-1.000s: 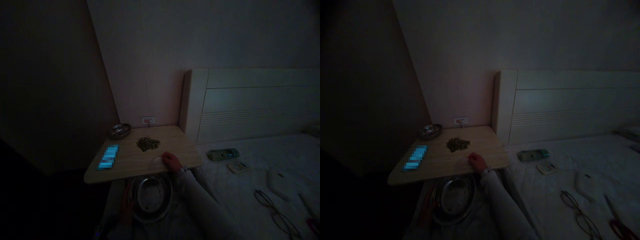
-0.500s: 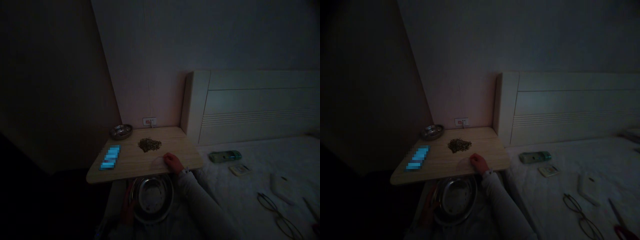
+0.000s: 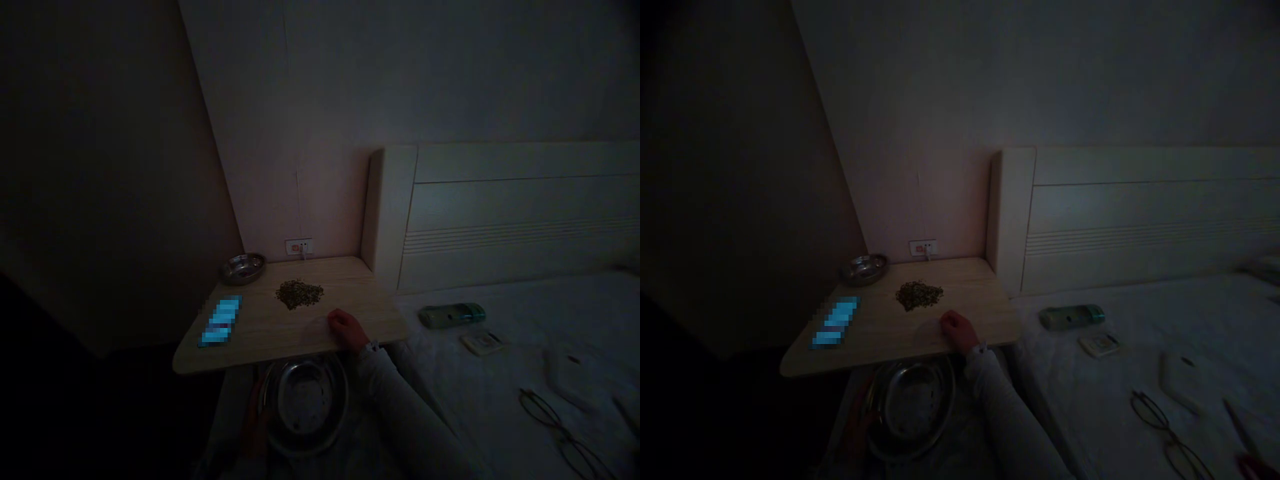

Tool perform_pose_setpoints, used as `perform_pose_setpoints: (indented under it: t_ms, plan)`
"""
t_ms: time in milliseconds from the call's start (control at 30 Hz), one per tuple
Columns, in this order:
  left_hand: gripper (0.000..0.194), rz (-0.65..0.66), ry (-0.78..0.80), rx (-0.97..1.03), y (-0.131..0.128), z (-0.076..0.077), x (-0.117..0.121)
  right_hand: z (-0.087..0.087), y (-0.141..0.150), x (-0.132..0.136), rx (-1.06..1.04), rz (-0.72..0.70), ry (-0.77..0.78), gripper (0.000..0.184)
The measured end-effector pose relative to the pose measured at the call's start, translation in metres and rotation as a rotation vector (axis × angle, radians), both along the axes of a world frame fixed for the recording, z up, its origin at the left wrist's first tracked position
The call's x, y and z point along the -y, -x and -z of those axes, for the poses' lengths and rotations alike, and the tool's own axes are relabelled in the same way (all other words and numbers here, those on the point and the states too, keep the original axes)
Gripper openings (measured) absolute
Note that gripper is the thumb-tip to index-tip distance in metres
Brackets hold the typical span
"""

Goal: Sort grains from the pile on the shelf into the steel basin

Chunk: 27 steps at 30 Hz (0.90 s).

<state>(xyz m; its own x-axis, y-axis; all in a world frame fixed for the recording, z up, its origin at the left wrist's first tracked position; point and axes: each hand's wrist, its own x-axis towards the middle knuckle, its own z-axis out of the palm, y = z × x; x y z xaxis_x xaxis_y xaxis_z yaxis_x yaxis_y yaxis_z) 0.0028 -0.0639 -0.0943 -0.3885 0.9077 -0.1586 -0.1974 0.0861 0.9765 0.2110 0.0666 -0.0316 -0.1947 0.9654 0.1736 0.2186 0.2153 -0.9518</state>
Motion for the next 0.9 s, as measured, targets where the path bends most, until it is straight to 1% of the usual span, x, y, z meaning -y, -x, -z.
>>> perform_pose_setpoints:
  t_ms: [67,133,233,267,400,467,567,667,800,900]
  plan:
    - [0.048,-0.015,-0.015,-0.006,-0.003,-0.002,0.001,0.000,0.000,0.000,-0.005,-0.007,0.002,0.011]
    - [0.046,-0.065,-0.031,-0.014,-0.008,-0.004,0.002,0.000,0.000,0.000,0.001,-0.007,-0.003,0.011]
    - [0.046,-0.112,-0.051,-0.023,-0.011,-0.003,0.003,0.001,0.000,-0.001,0.007,-0.010,-0.018,0.011]
    - [0.046,-0.111,-0.045,-0.031,-0.010,-0.001,0.002,0.002,0.000,-0.001,0.008,-0.011,-0.024,0.011]
    - [0.048,-0.017,-0.043,-0.042,0.000,0.007,-0.001,0.002,0.000,-0.002,0.009,0.002,-0.009,0.012]
    - [0.050,0.004,-0.047,-0.023,0.005,0.012,-0.003,0.002,0.000,-0.002,0.015,0.011,0.006,0.013]
    - [0.051,-0.004,-0.023,0.010,0.006,0.015,-0.005,0.003,0.001,-0.002,0.020,0.015,0.002,0.013]
    - [0.049,-0.035,-0.061,0.010,0.005,0.015,-0.004,0.004,0.001,-0.003,0.016,0.008,-0.020,0.013]
    - [0.046,0.023,-0.077,0.004,0.004,0.014,-0.003,0.006,0.002,-0.004,0.013,-0.003,-0.035,0.012]
    - [0.042,-0.046,-0.112,0.019,0.004,0.014,-0.002,0.005,0.002,-0.003,0.008,-0.005,-0.024,0.011]
